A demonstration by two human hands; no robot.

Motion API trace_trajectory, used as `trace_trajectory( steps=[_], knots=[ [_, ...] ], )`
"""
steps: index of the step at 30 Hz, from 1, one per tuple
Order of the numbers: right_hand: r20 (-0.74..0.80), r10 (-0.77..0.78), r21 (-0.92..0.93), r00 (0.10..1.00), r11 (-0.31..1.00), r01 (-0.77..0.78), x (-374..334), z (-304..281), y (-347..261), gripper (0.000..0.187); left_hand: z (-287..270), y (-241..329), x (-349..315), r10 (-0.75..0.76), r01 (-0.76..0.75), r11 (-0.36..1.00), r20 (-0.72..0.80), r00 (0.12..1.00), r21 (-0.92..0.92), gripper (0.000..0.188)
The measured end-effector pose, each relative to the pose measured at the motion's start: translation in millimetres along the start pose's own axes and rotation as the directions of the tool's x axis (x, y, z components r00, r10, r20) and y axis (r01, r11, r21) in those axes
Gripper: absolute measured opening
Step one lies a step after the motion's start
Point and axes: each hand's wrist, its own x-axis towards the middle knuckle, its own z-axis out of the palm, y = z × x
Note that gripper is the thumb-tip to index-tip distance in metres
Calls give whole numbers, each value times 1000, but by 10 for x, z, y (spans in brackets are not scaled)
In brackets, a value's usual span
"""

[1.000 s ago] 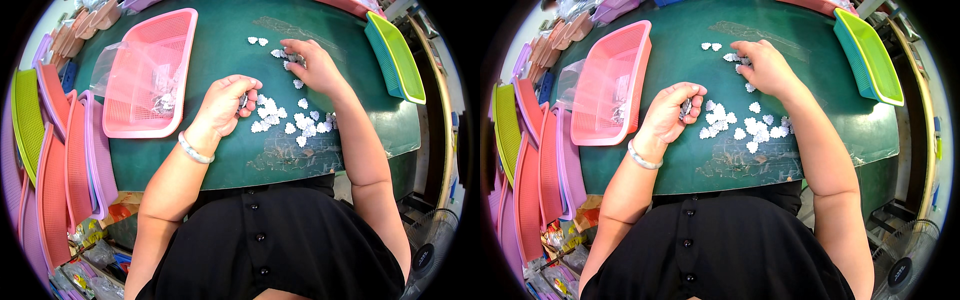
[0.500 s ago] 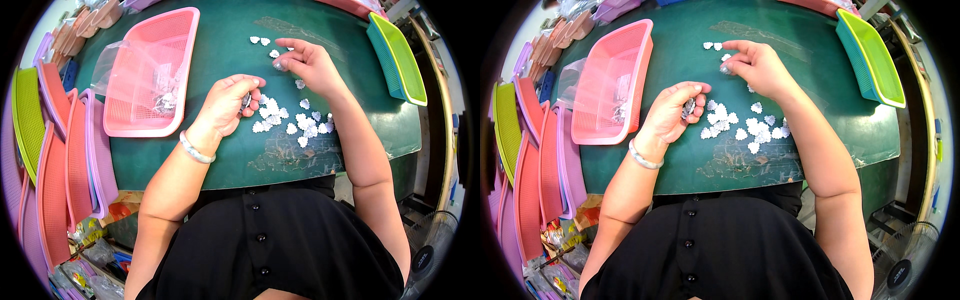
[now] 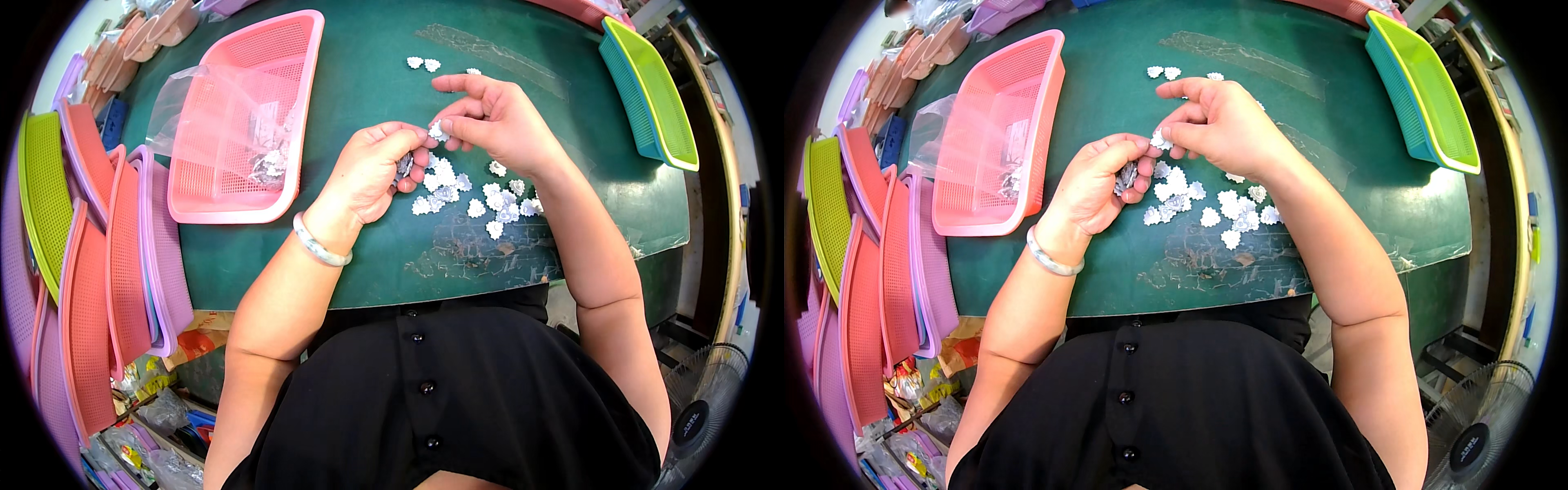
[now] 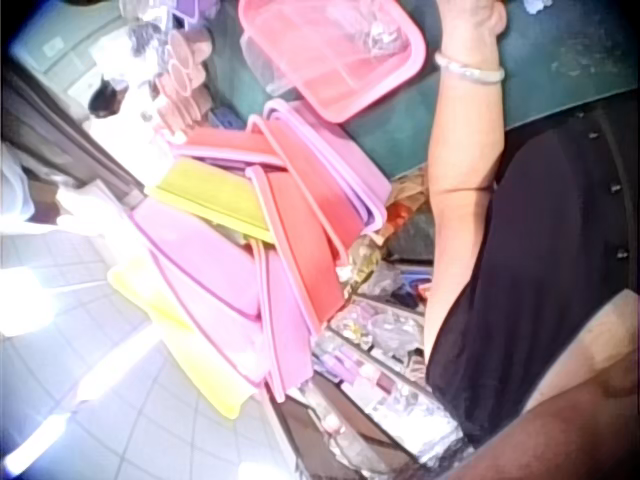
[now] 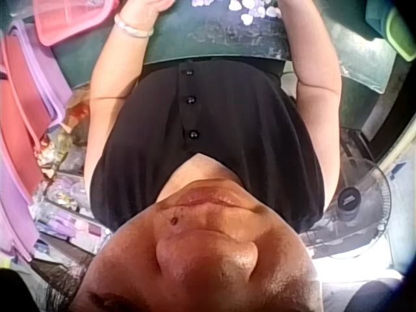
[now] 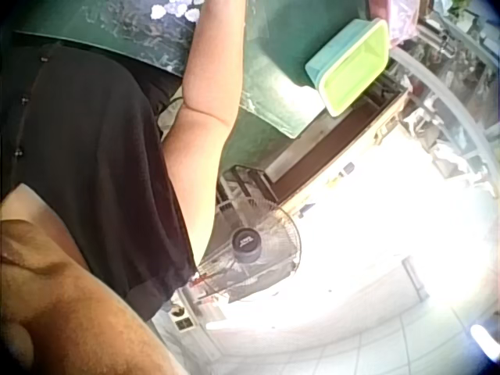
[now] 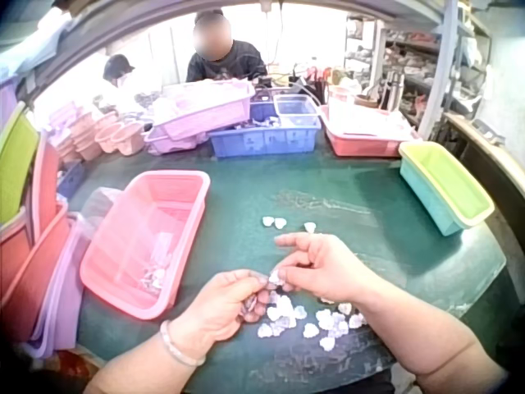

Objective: The person sorts small white flower-shaped plastic pieces on a green table, picking them up individually and placing them into a pink basket. The person then transfers the basket to a coworker and retrieves a new bag of similar items to continue the sorting process.

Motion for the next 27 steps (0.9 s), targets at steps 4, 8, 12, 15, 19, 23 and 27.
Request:
trace_trajectory(
  steps=[4, 8, 12, 15, 19, 23, 27],
  knots=[
    [-3, 12, 5, 1000, 1000, -12, 4, -4, 14, 42, -18, -8, 6, -3, 3, 1000, 28, 1000, -9, 16],
    [1, 41, 4, 999, 999, -41, -5, -4, -17, 42, -2, 7, -4, -4, 4, 1000, 24, 1000, 11, 14],
    [6, 55, -6, 998, 998, -55, -7, -1, -12, 42, 34, -10, -18, 30, -28, 995, -20, 999, 92, 9],
    [18, 34, 3, 999, 999, -34, -10, 8, 2, 41, 51, -1, -29, 42, -37, 991, -41, 998, 125, 6],
    [19, 34, -29, 999, 999, -34, -11, 1, 5, 40, 50, -1, -28, 38, -32, 990, -39, 999, 139, 6],
    [26, 26, -31, 999, 999, -25, -13, -4, 15, 40, 58, 1, -29, 28, -21, 987, -42, 999, 157, 6],
    [29, 29, -24, 999, 999, -29, -23, 2, 2, 41, 49, -2, -30, 29, -24, 987, -32, 999, 161, 7]
  ],
)
